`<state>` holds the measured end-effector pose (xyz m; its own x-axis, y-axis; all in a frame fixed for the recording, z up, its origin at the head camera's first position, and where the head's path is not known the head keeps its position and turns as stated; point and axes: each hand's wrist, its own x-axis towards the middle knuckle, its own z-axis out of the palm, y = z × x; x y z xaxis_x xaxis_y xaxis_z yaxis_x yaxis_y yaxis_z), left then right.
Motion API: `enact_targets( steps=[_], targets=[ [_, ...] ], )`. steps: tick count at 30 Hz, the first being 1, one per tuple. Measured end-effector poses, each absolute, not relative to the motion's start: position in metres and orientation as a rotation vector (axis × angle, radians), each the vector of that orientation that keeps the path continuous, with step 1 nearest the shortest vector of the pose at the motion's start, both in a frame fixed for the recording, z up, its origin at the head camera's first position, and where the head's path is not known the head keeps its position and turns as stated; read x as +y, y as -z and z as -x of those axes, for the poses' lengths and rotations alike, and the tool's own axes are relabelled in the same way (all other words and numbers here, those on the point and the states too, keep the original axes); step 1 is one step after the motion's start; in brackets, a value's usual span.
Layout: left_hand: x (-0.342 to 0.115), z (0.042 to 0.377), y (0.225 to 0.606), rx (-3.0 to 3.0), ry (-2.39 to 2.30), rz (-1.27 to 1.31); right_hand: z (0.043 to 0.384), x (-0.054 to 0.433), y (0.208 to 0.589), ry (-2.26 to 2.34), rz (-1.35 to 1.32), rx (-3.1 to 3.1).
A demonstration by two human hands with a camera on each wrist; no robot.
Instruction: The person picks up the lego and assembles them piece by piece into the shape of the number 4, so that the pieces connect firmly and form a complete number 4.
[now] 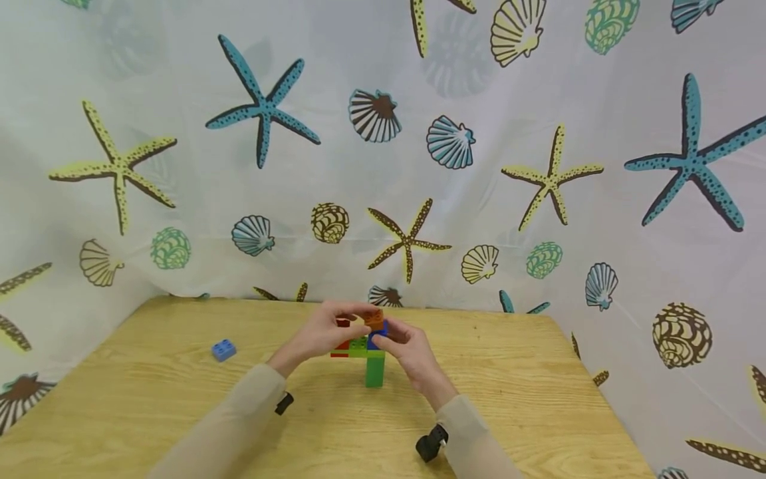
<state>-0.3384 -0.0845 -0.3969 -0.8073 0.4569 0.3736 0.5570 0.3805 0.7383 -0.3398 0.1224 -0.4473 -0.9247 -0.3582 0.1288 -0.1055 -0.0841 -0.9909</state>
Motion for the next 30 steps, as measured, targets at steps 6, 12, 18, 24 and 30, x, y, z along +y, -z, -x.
enact_targets(
  steps=[6, 12, 18, 24, 30],
  targets=[
    [-0.085, 0.338, 0.394, -2.549, 1.335, 0.96, 0.341, 0.122, 0.448, 2.133, 0.515, 1.975],
    [-0.083, 0.337, 0.391, -2.557, 1.208, 1.02, 0.342, 0.121, 0.446, 2.128, 0.509, 1.969],
    [-0.082, 0.335, 0.388, -2.547, 1.009, 1.103, 0.343, 0.121, 0.447, 2.107, 0.509, 1.957],
    [-0.079, 0.335, 0.385, -2.539, 0.877, 1.13, 0.344, 0.122, 0.447, 2.118, 0.541, 1.975],
    [-0.079, 0.336, 0.384, -2.596, 0.965, 1.09, 0.342, 0.123, 0.446, 2.127, 0.533, 1.96]
  ],
)
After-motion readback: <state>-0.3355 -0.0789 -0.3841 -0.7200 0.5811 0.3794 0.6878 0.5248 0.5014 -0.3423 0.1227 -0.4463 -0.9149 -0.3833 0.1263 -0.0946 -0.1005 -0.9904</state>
